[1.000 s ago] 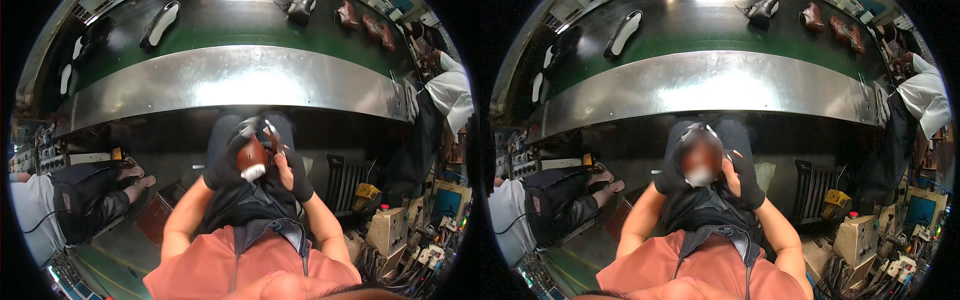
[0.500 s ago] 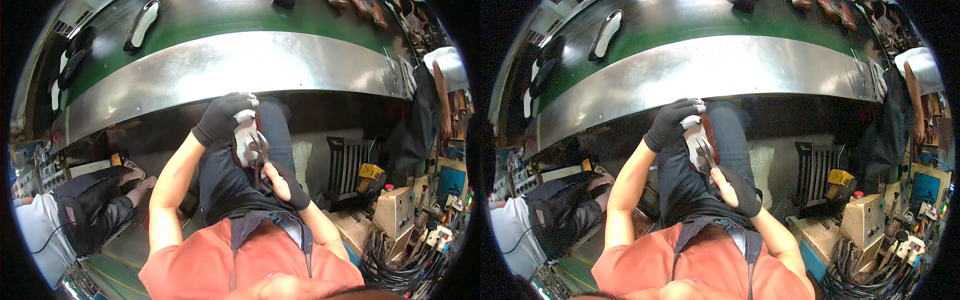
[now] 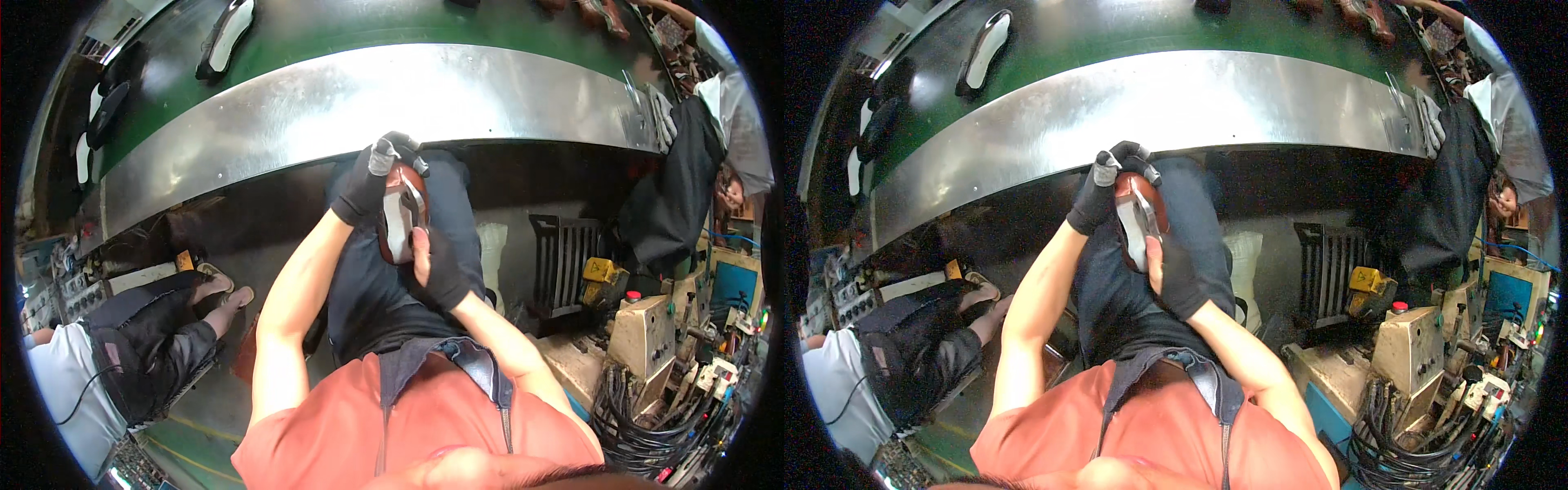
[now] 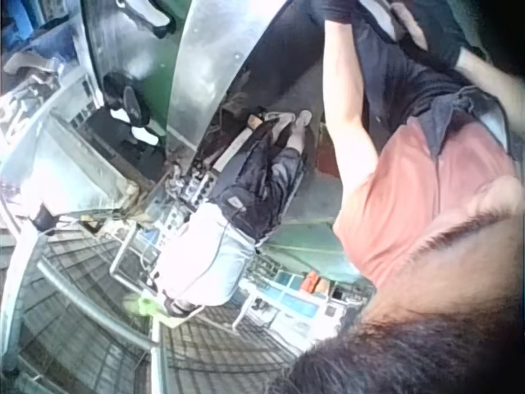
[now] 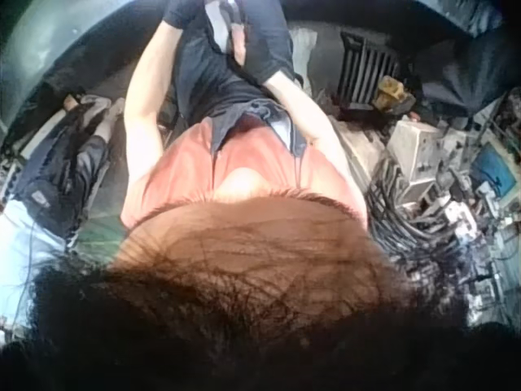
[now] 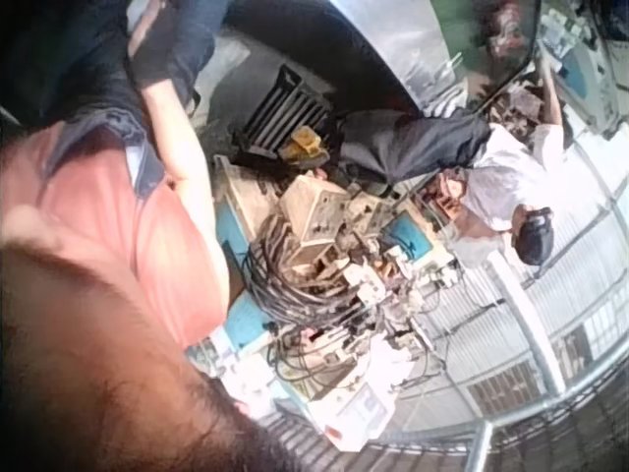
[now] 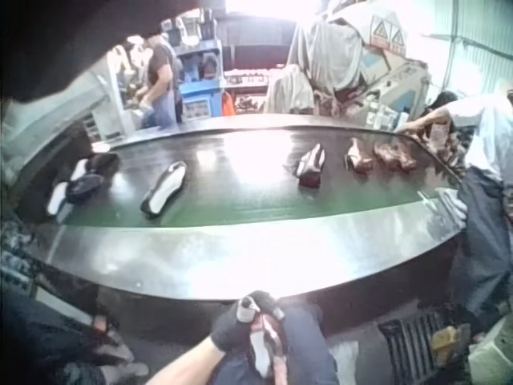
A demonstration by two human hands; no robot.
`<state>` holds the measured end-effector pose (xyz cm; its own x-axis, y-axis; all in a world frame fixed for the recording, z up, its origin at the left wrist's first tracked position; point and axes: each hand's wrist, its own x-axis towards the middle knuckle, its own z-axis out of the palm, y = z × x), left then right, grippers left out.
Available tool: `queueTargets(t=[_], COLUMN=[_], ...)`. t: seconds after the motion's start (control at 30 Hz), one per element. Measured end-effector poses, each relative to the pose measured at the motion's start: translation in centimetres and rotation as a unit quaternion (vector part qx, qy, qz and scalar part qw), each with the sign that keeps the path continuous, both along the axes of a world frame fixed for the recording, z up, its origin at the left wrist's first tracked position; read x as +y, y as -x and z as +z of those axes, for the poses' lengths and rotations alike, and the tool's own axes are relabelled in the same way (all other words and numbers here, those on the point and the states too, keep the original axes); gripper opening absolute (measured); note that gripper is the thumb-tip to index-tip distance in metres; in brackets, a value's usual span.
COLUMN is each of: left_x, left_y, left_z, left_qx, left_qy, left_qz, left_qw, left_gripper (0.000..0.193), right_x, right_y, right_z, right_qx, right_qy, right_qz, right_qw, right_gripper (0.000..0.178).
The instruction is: The person uses a hammer and a metal tool to tap and adjust the sole of a shoe held on their lap. They repeatedly pick up shoes from a nearby conveyor belt, perform the tapping action, and place the shoes back on the belt.
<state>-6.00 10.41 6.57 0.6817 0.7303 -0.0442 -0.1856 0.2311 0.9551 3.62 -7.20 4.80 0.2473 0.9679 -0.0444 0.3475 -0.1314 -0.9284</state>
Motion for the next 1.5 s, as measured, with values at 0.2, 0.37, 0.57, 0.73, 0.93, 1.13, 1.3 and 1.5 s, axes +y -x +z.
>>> queueTargets(t=[0.2,0.37,0.57,0.73,0.93,1.13,1.3,1.5], left_x=[0.2,-1.1,-1.8,-4.8,-12.1,-11.8,-10.7,-9.6], left_y=[1.2,0.7,0.8,3.3,5.2,5.1,4.0,5.5], left_z=[-1.0,0.0,0.7,2.8,4.9,5.6,-0.9,-2.0], left_qx=[-0.123,-0.170,-0.158,-0.161,-0.053,0.005,-0.099,-0.013], left_qy=[-0.024,0.050,0.067,0.052,0.152,0.138,0.125,0.353], left_qz=[0.000,-0.030,0.010,-0.028,0.041,0.020,0.120,0.055], left_qw=[0.992,0.984,0.985,0.985,0.986,0.990,0.980,0.934], left_gripper=[0.068,0.068,0.065,0.085,0.104,0.090,0.080,0.058], right_x=[-1.4,-0.7,-1.3,-4.4,-12.2,-12.6,-10.8,-3.8], right_y=[-0.7,-0.6,0.4,-0.2,-3.8,-4.0,-3.3,-4.8], right_z=[0.8,3.3,2.5,2.8,-0.8,-0.9,-0.1,9.3], right_qx=[0.211,0.514,0.101,-0.058,-0.101,-0.106,-0.090,0.100], right_qy=[0.067,0.168,0.120,-0.052,0.038,0.018,-0.031,0.148], right_qz=[0.075,0.056,-0.004,0.066,0.294,0.311,0.263,0.147], right_qw=[0.972,0.839,0.988,0.995,0.950,0.944,0.960,0.973], right_gripper=[0.044,0.041,0.046,0.030,0.024,0.023,0.020,0.036])
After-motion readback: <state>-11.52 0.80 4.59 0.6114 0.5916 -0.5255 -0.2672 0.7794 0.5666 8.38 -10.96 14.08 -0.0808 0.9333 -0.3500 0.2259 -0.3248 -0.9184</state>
